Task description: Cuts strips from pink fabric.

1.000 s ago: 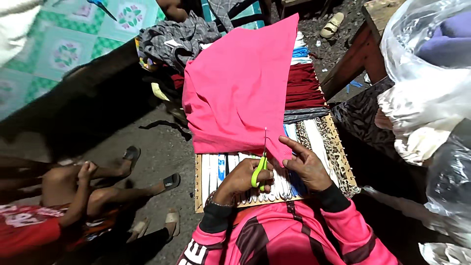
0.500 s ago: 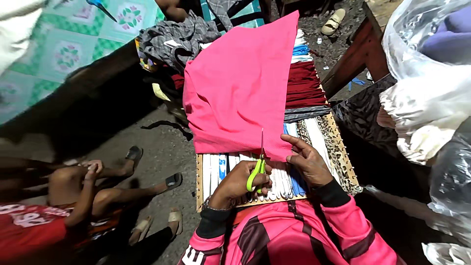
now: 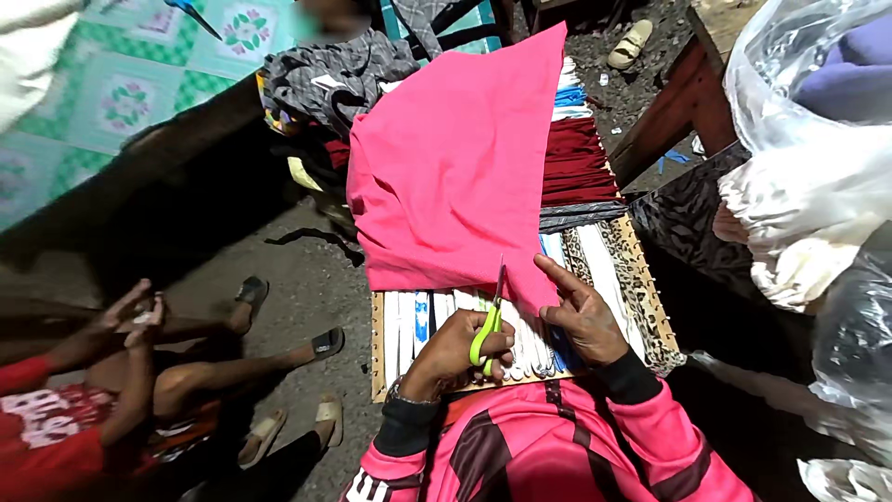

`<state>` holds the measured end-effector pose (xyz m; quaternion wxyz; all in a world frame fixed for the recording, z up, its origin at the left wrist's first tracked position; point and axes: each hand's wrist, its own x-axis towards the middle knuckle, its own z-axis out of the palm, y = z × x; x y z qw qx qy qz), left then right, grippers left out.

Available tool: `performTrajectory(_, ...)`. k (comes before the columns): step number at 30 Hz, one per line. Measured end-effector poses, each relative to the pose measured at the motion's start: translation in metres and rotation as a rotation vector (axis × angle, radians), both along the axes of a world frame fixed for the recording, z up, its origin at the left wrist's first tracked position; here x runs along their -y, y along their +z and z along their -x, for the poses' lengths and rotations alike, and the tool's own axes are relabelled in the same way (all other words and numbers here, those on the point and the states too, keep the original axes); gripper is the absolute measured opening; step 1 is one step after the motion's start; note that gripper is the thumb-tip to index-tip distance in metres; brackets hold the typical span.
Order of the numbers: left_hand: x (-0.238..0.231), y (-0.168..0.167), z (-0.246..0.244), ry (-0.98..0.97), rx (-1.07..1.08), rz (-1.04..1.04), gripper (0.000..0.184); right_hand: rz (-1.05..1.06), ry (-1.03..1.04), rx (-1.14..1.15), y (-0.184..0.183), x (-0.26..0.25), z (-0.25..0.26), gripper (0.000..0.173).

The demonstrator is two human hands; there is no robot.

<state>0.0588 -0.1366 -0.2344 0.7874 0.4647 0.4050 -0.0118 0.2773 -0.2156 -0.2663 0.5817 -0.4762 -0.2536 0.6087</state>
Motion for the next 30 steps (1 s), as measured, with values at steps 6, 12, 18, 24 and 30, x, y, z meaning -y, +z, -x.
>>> performTrajectory(6, -0.008, -0.003, -0.012, -0.041, -0.024, 0.005, 0.033, -0.01, 0.016, 0.0, -0.001, 0.006, 0.004, 0.075)
performTrajectory(12, -0.016, -0.006, -0.014, -0.046, -0.01, -0.031, 0.031, -0.009, -0.008, -0.041, -0.003, 0.008, 0.001, 0.076)
performTrajectory(18, -0.008, -0.006, -0.011, 0.036, -0.018, -0.036, 0.026, -0.003, 0.005, -0.034, -0.003, 0.008, 0.001, 0.076)
performTrajectory(24, -0.011, -0.009, -0.017, -0.033, -0.017, -0.017, 0.033, -0.027, 0.044, -0.075, 0.001, 0.01, 0.002, 0.077)
performTrajectory(30, -0.023, -0.006, -0.025, -0.05, -0.05, -0.075, 0.035, -0.039, 0.023, -0.096, 0.0, 0.011, 0.001, 0.077)
